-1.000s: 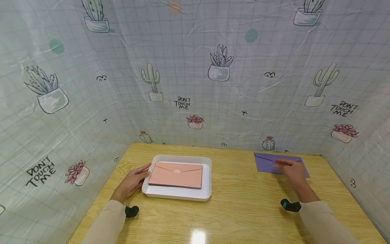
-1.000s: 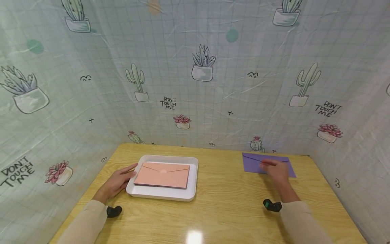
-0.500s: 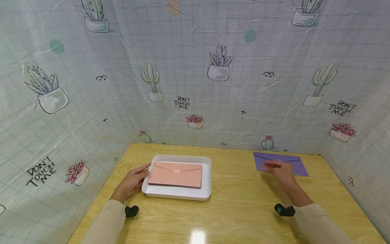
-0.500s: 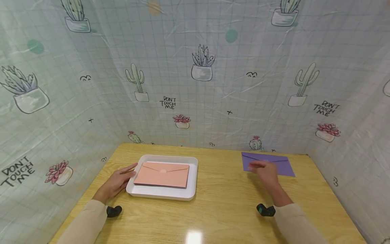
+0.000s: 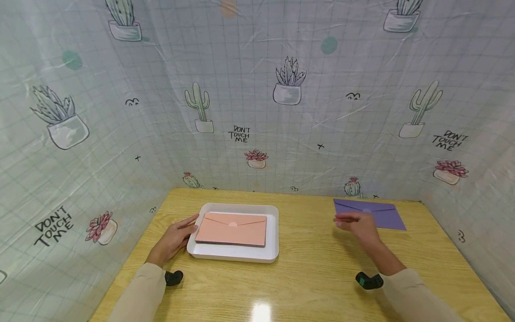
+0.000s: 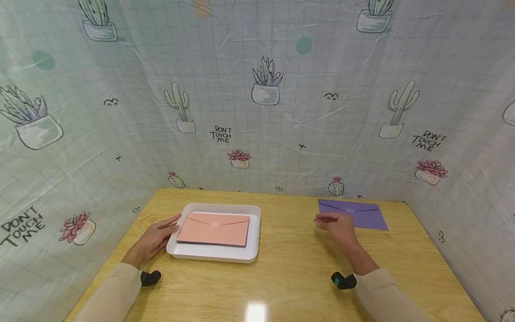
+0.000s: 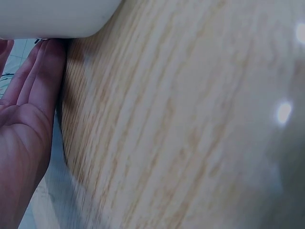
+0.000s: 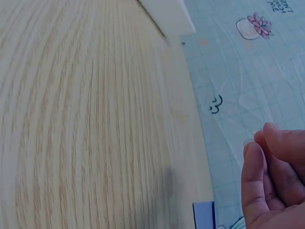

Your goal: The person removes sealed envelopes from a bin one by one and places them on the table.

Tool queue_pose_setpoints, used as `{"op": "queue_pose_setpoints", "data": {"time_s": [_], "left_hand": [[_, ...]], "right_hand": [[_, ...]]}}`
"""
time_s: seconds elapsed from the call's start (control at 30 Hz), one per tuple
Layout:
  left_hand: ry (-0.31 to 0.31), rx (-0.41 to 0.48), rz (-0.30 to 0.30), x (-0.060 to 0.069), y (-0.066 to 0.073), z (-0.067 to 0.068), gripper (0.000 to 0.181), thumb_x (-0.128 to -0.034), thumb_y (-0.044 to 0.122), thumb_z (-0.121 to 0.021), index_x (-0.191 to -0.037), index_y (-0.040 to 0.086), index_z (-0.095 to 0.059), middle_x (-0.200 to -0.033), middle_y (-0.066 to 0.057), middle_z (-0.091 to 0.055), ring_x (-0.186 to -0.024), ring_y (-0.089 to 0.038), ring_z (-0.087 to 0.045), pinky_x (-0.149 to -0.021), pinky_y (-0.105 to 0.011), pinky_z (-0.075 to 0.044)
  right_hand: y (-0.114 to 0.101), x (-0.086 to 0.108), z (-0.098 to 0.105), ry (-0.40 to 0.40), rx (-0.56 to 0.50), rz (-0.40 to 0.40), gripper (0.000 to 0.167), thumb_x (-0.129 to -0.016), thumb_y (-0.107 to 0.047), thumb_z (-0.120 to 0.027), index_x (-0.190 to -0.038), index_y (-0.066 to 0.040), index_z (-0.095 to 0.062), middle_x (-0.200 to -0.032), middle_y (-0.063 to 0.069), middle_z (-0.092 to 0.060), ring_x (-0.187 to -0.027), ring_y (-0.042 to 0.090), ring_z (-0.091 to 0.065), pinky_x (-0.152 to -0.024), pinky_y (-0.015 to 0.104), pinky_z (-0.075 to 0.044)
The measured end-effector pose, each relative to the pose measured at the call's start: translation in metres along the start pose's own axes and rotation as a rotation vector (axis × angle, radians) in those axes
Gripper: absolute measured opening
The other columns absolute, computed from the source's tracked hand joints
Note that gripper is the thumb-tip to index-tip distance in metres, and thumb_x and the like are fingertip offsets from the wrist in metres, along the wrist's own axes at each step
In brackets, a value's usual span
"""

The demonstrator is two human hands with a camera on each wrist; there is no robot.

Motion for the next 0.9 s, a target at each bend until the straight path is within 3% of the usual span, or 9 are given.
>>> {"op": "queue_pose_setpoints", "data": {"time_s": [0.23,0.47,0.77,0.9], "left_hand": [[-0.002,-0.010,0.001,0.001,0.002,0.000,0.059,-0.1106,0.028,-0.053,-0.165,0.025,-0.032,-0.172,-0.017,-0.025,-0.157,-0.037,-0.034,-0.121,-0.047,-0.044],[-0.007,-0.003,0.005,0.002,0.001,-0.001,0.057,-0.1115,0.025,-0.050,-0.165,0.025,-0.032,-0.172,-0.017,-0.025,-0.156,-0.038,-0.034,-0.121,-0.048,-0.044],[-0.011,0.005,-0.006,0.000,0.000,0.000,0.057,-0.1116,0.024,-0.050,-0.166,0.024,-0.031,-0.173,-0.018,-0.023,-0.157,-0.038,-0.033,-0.121,-0.048,-0.044],[-0.011,0.003,-0.006,-0.001,-0.001,0.001,0.057,-0.1115,0.025,-0.050,-0.165,0.024,-0.031,-0.173,-0.017,-0.024,-0.156,-0.038,-0.034,-0.120,-0.046,-0.046]], "right_hand": [[-0.009,0.004,-0.015,-0.032,-0.002,-0.021,0.044,-0.096,-0.015,-0.076,-0.133,0.007,-0.067,-0.117,0.010,-0.080,-0.092,-0.002,-0.074,-0.095,0.037,-0.062],[-0.016,0.007,-0.031,-0.069,-0.064,-0.013,0.040,-0.094,-0.009,-0.077,-0.129,0.010,-0.069,-0.113,0.012,-0.081,-0.095,0.008,-0.077,-0.091,0.032,-0.063],[-0.022,0.008,-0.048,-0.100,-0.091,-0.033,0.037,-0.095,-0.008,-0.076,-0.127,0.008,-0.070,-0.114,0.013,-0.080,-0.093,0.004,-0.076,-0.097,0.042,-0.062],[-0.024,0.009,-0.054,-0.118,-0.097,-0.016,0.036,-0.095,-0.007,-0.076,-0.127,0.009,-0.070,-0.115,0.016,-0.079,-0.094,0.009,-0.077,-0.096,0.044,-0.062]]}}
Point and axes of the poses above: each hand's wrist, its own x-axis away from the middle knuckle, its own z-axis out of the back of the hand, y = z × x, the point moved 3 cm from there along -x, towards the middle knuckle
